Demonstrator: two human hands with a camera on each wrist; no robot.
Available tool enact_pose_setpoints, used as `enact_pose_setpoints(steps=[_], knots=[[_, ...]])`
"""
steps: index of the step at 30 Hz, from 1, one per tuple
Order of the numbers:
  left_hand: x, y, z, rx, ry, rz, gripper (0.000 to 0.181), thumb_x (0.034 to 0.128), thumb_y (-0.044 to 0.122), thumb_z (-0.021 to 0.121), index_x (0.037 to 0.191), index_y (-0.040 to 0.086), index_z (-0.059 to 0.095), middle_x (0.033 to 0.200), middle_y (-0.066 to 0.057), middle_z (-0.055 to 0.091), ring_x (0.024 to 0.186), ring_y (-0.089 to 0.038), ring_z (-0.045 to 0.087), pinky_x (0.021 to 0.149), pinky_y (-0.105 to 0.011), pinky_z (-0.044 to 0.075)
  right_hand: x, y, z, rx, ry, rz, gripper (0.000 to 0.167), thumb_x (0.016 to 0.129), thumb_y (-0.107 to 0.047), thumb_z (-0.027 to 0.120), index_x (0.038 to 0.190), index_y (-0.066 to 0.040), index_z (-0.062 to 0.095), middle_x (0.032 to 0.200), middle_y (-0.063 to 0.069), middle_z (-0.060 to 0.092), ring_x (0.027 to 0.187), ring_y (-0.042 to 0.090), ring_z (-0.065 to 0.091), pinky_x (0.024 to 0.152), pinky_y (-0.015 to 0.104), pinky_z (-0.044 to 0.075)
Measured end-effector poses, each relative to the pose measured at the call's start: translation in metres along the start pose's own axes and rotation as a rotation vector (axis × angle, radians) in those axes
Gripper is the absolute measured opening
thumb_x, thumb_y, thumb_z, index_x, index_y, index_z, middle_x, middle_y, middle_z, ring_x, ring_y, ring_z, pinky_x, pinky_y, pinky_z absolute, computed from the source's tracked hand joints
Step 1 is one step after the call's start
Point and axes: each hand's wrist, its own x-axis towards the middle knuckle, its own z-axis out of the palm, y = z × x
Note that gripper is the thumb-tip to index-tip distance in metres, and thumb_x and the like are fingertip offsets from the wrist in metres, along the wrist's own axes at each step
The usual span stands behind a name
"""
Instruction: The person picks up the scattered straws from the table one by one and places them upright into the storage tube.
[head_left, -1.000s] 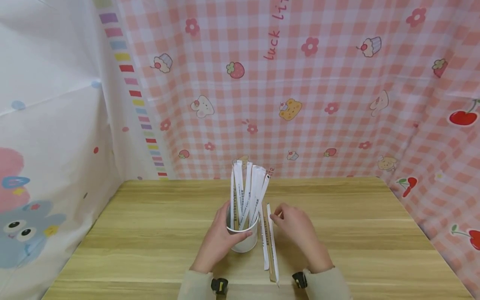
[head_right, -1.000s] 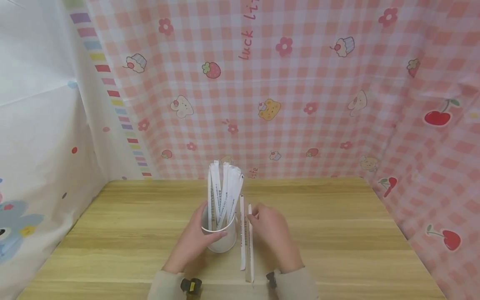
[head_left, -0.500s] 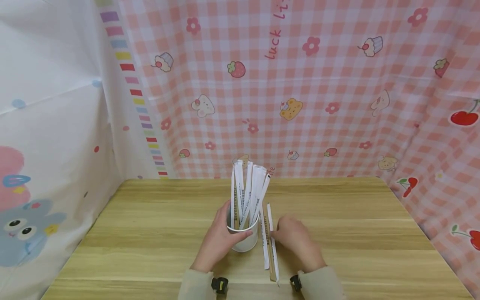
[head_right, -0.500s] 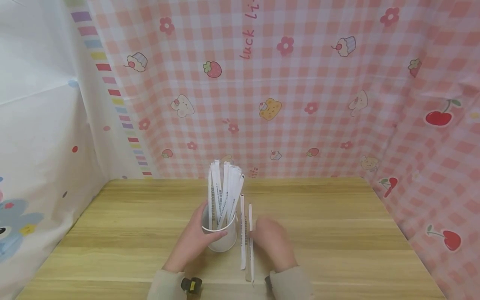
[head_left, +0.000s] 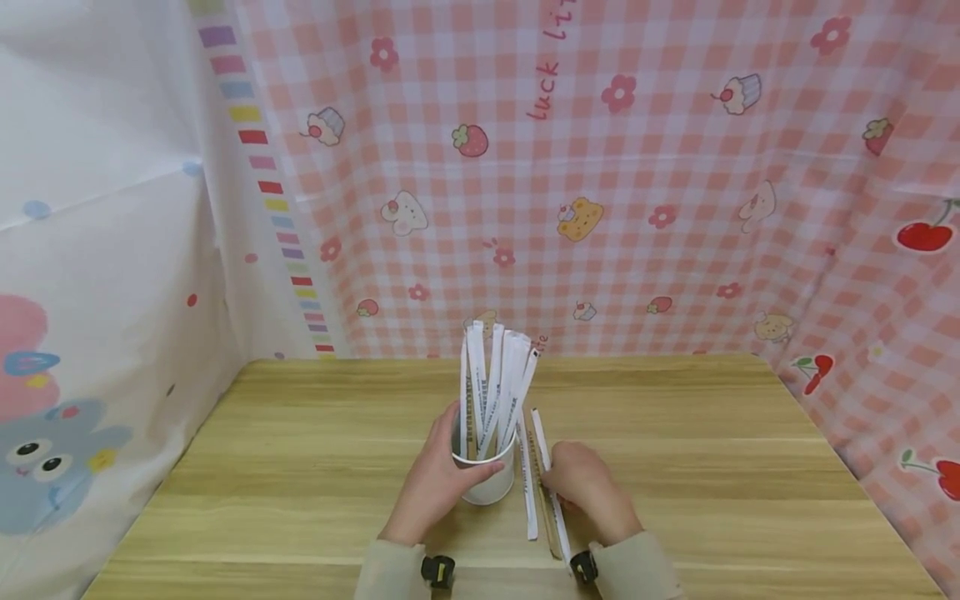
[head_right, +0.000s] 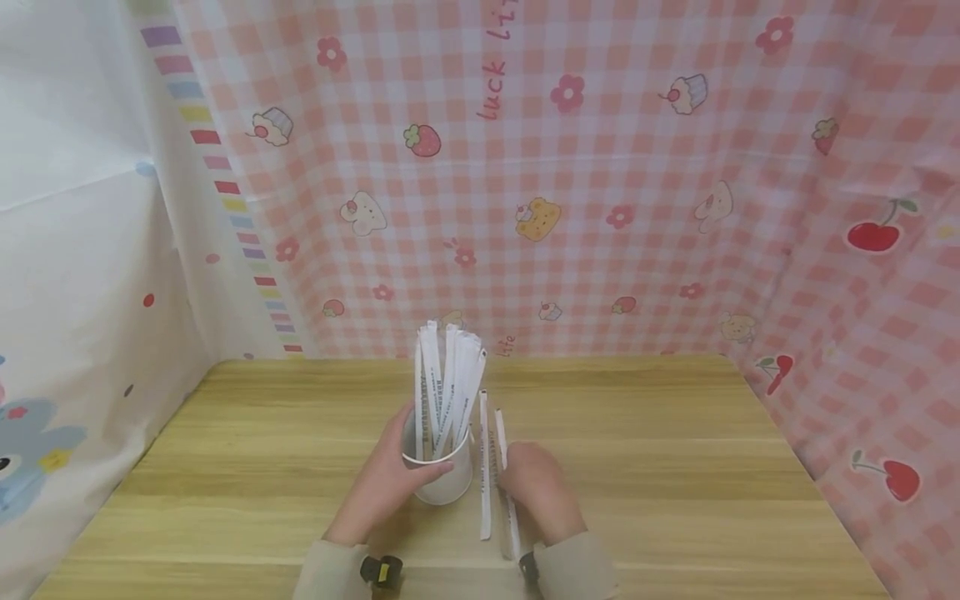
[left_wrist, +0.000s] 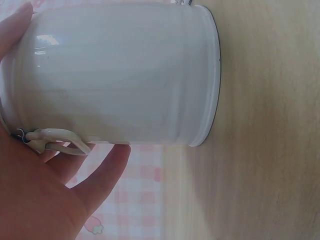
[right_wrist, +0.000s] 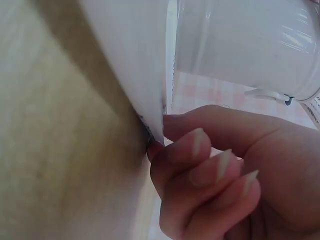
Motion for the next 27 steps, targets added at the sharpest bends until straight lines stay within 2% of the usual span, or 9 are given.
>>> enact_pose_setpoints(steps=[7, 10, 13, 16, 19, 22, 25, 27], knots=[[-0.001, -0.002, 0.000, -0.002, 0.004, -0.022, 0.095, 0.0625, 0.054, 0.073, 0.139, 0.031, 0.021, 0.137, 0.005, 0.031, 0.119, -0.019, 0.038, 0.094, -0.048, 0.034, 0.004, 0.006, 0.000, 0.008, 0.009, 0.041, 0.021, 0.070, -0.018, 0.060, 0.053, -0.010, 0.049, 0.040, -0.001, 0.044, 0.031, 0.010, 0.037, 0.031, 0.021, 0.028], [-0.002, -0.002, 0.001, -0.001, -0.001, -0.026, 0.096, 0.0625, 0.055, 0.072, 0.140, 0.030, 0.020, 0.137, 0.004, 0.031, 0.119, -0.021, 0.038, 0.094, -0.048, 0.033, 0.004, 0.008, -0.005, 0.047, 0.019, 0.062, 0.021, 0.071, -0.019, 0.059, 0.055, -0.009, 0.050, 0.042, 0.001, 0.045, 0.033, 0.012, 0.040, 0.032, 0.023, 0.030], [-0.003, -0.002, 0.001, -0.001, -0.006, -0.030, 0.097, 0.0624, 0.056, 0.072, 0.140, 0.029, 0.020, 0.138, 0.003, 0.030, 0.121, -0.023, 0.037, 0.094, -0.049, 0.033, 0.003, 0.008, -0.016, 0.080, 0.094, 0.062, 0.019, 0.075, -0.021, 0.058, 0.062, -0.009, 0.052, 0.050, 0.001, 0.048, 0.041, 0.014, 0.043, 0.037, 0.025, 0.034], [-0.002, -0.002, 0.001, -0.002, -0.002, -0.026, 0.097, 0.0625, 0.055, 0.073, 0.140, 0.028, 0.021, 0.138, 0.003, 0.030, 0.120, -0.023, 0.037, 0.094, -0.048, 0.033, 0.000, 0.005, -0.034, 0.090, 0.220, 0.017, 0.018, 0.080, -0.025, 0.055, 0.069, -0.011, 0.053, 0.056, 0.001, 0.049, 0.048, 0.016, 0.044, 0.042, 0.027, 0.036], [-0.001, -0.001, 0.002, -0.003, 0.003, -0.012, 0.096, 0.0631, 0.052, 0.073, 0.140, 0.028, 0.022, 0.137, 0.003, 0.031, 0.119, -0.021, 0.038, 0.094, -0.048, 0.034, -0.007, -0.003, -0.050, 0.110, 0.388, -0.068, 0.017, 0.083, -0.026, 0.051, 0.073, -0.013, 0.053, 0.056, -0.002, 0.046, 0.048, 0.014, 0.042, 0.043, 0.027, 0.034], [0.000, -0.001, 0.002, -0.002, 0.006, -0.005, 0.095, 0.0633, 0.051, 0.074, 0.139, 0.029, 0.022, 0.137, 0.003, 0.032, 0.119, -0.020, 0.038, 0.093, -0.048, 0.034, -0.017, -0.012, -0.062, 0.171, 0.609, -0.209, 0.013, 0.085, -0.022, 0.051, 0.074, -0.015, 0.052, 0.054, -0.005, 0.043, 0.046, 0.011, 0.038, 0.042, 0.025, 0.031], [0.001, -0.002, 0.002, -0.004, 0.005, -0.004, 0.094, 0.0633, 0.049, 0.075, 0.139, 0.030, 0.022, 0.136, 0.004, 0.032, 0.118, -0.019, 0.039, 0.093, -0.048, 0.034, -0.025, -0.020, -0.066, 0.250, 0.816, -0.393, 0.009, 0.086, -0.016, 0.052, 0.078, -0.013, 0.053, 0.055, -0.007, 0.042, 0.045, 0.008, 0.036, 0.038, 0.022, 0.031], [0.002, -0.002, 0.002, -0.004, 0.003, -0.002, 0.094, 0.0633, 0.049, 0.075, 0.139, 0.030, 0.022, 0.136, 0.004, 0.032, 0.118, -0.019, 0.039, 0.093, -0.048, 0.034, -0.028, -0.024, -0.067, 0.314, 0.910, -0.517, 0.007, 0.087, -0.013, 0.053, 0.080, -0.010, 0.055, 0.056, -0.008, 0.045, 0.045, 0.005, 0.038, 0.037, 0.018, 0.031]])
